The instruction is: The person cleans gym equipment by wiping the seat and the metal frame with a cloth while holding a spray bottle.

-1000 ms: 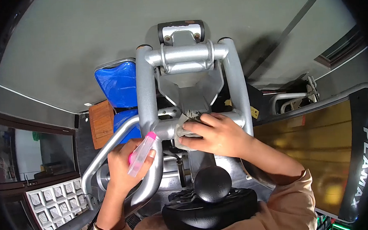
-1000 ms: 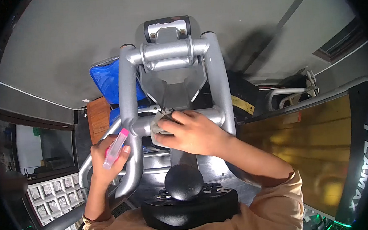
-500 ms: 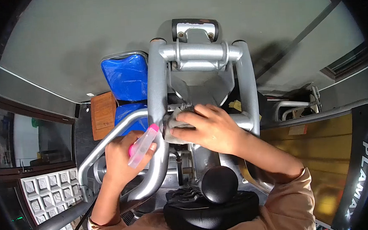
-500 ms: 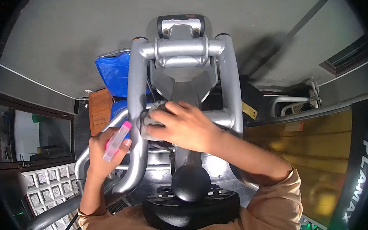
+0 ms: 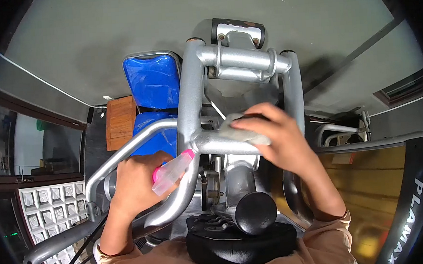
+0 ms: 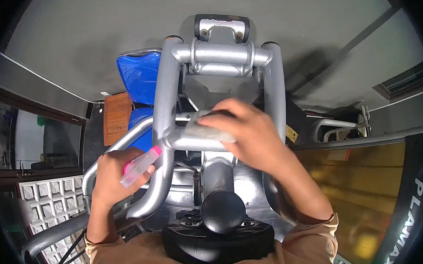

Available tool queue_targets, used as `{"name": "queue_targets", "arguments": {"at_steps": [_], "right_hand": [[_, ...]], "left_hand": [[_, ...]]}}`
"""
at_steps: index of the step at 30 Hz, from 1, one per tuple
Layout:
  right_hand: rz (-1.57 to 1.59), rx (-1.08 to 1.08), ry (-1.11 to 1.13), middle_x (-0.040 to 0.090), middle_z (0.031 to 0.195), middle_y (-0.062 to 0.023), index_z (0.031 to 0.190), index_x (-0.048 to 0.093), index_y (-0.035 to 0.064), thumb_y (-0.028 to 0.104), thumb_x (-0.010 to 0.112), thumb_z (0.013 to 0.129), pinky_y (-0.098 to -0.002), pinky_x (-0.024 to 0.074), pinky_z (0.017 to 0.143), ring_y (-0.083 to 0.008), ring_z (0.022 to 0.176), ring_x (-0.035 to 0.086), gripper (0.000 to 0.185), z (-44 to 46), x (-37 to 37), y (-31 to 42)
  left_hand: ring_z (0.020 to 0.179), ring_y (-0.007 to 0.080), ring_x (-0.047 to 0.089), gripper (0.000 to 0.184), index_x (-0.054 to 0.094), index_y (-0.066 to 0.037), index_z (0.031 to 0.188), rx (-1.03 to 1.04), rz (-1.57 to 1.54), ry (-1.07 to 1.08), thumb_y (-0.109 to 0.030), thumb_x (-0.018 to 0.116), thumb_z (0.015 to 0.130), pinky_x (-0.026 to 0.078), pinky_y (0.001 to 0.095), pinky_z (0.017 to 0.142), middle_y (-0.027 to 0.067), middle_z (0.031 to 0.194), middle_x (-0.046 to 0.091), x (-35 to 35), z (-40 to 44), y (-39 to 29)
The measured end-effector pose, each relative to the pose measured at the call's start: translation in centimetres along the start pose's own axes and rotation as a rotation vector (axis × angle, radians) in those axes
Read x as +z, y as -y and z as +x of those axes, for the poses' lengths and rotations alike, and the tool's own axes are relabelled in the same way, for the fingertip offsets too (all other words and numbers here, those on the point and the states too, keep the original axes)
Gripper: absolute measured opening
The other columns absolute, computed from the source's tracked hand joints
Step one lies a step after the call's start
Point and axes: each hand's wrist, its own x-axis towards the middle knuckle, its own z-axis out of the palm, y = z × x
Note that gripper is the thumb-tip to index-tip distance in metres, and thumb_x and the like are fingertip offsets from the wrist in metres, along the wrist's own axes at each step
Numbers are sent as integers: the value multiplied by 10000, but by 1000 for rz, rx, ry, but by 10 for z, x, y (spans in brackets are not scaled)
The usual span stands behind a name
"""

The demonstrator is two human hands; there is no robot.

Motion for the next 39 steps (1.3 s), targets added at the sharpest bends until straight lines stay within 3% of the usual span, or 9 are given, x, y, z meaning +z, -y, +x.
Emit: {"name": "queue_targets", "arguments": {"at_steps": [7, 10, 14, 18, 22, 26, 30, 34, 39], "right_hand": [[-263, -419, 168, 582, 1173, 9, 1141, 695, 301, 138, 712, 759, -359, 609, 739, -225, 963, 622, 415, 11, 63, 15], [-406, -215, 54, 590, 1144, 15, 1133, 695, 302, 107, 716, 748, -360, 611, 707, -205, 899, 629, 432, 25, 61, 8], [-285, -454, 97, 583, 1148, 20, 1129, 700, 299, 121, 705, 750, -359, 612, 667, -200, 893, 629, 419, 15, 69, 17], [-503, -204, 123, 573, 1122, 32, 1150, 684, 337, 162, 699, 764, -314, 611, 681, -182, 882, 634, 424, 18, 56, 15], [-349, -498, 109, 574, 1118, 46, 1186, 675, 321, 162, 697, 761, -309, 606, 661, -157, 869, 644, 454, 7, 62, 15], [-582, -225, 7, 578, 1045, 69, 1177, 671, 345, 224, 665, 793, -283, 572, 647, -105, 813, 617, 403, 5, 53, 5], [-545, -632, 118, 597, 1019, 84, 1090, 706, 363, 290, 669, 772, -249, 453, 610, -79, 763, 565, 329, -17, 56, -1], [-595, -203, -64, 587, 1083, 49, 1242, 660, 332, 250, 653, 795, -276, 536, 644, -124, 847, 577, 455, -21, 26, -11], [-539, -427, 50, 627, 1079, 77, 1172, 721, 378, 225, 705, 755, -274, 509, 640, -116, 768, 568, 445, -44, 21, -3]], "left_hand": [[611, 299, 694, 293, 751, -97, 921, -31, -71, -84, -313, 839, 744, 539, 384, 582, 103, 689, 699, -7, -1, 10], [597, 294, 690, 296, 746, -92, 924, 18, -86, -138, -313, 842, 753, 543, 383, 583, 107, 680, 694, -5, -3, 14], [593, 295, 689, 315, 742, -83, 925, 42, -80, -142, -349, 831, 782, 540, 385, 572, 100, 660, 682, 0, -3, 19], [588, 297, 684, 325, 741, -84, 917, 25, -91, -93, -373, 819, 790, 537, 386, 570, 97, 642, 671, 3, -2, 15], [580, 299, 678, 306, 743, -84, 905, 33, -70, -84, -355, 819, 785, 532, 386, 570, 96, 641, 671, 5, -1, 14], [577, 298, 677, 287, 746, -86, 901, 38, -114, -72, -331, 825, 772, 533, 389, 570, 97, 643, 672, 7, 1, 10], [576, 296, 676, 274, 748, -91, 905, 51, -80, -55, -314, 827, 766, 532, 393, 571, 90, 647, 677, 8, 0, 6], [576, 291, 673, 275, 749, -91, 915, 31, -105, -46, -318, 820, 776, 531, 388, 578, 81, 644, 675, 12, 1, 3], [576, 281, 673, 273, 750, -90, 924, 38, -90, 4, -314, 815, 781, 523, 376, 570, 84, 656, 677, 13, 1, 0]]}}
